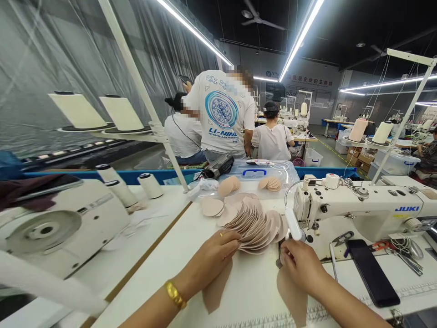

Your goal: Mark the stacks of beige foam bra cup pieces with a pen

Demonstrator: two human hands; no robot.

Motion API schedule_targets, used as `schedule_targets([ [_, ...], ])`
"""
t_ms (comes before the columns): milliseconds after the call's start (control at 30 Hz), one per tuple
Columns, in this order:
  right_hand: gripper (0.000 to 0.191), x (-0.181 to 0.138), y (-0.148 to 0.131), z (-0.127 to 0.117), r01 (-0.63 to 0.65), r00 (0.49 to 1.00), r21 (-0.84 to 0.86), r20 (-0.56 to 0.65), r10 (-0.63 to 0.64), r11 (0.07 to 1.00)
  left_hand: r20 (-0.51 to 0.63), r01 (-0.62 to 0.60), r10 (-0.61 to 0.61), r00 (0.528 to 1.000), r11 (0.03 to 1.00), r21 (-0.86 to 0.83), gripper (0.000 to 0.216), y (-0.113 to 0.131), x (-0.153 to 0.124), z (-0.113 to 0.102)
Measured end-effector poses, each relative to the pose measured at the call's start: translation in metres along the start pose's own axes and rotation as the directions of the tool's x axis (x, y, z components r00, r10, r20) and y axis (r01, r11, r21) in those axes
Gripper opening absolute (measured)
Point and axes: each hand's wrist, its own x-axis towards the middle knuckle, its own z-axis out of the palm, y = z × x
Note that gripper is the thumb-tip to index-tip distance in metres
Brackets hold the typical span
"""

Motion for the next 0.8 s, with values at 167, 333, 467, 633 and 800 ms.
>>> schedule_targets([
  [167,0.021,0.001,0.002,-0.002,-0.023,1.0,-0.004,-0.01,0.023,1.0,-0.107,-0.032,0.03,0.994,0.999,-0.021,0.033,0.003,-0.001,0.0],
  [333,0.02,-0.004,0.003,-0.001,0.01,1.0,0.033,-0.03,-0.009,0.999,-0.145,-0.099,0.09,0.985,0.994,-0.051,0.03,0.006,0.005,-0.01],
  [467,0.021,-0.011,0.004,-0.003,0.038,0.999,0.074,-0.039,-0.036,0.996,-0.126,-0.133,0.121,0.985,0.987,-0.088,0.027,0.011,0.009,-0.03],
  [633,0.025,-0.019,0.005,-0.006,0.054,0.998,0.11,-0.035,-0.05,0.993,-0.074,-0.06,0.049,0.996,0.986,-0.157,0.023,0.028,-0.001,-0.069],
  [800,0.026,-0.025,0.005,-0.008,0.071,0.997,0.132,-0.033,-0.067,0.989,0.017,0.559,-0.73,0.684,0.508,-0.655,0.029,0.045,-0.038,-0.077],
])
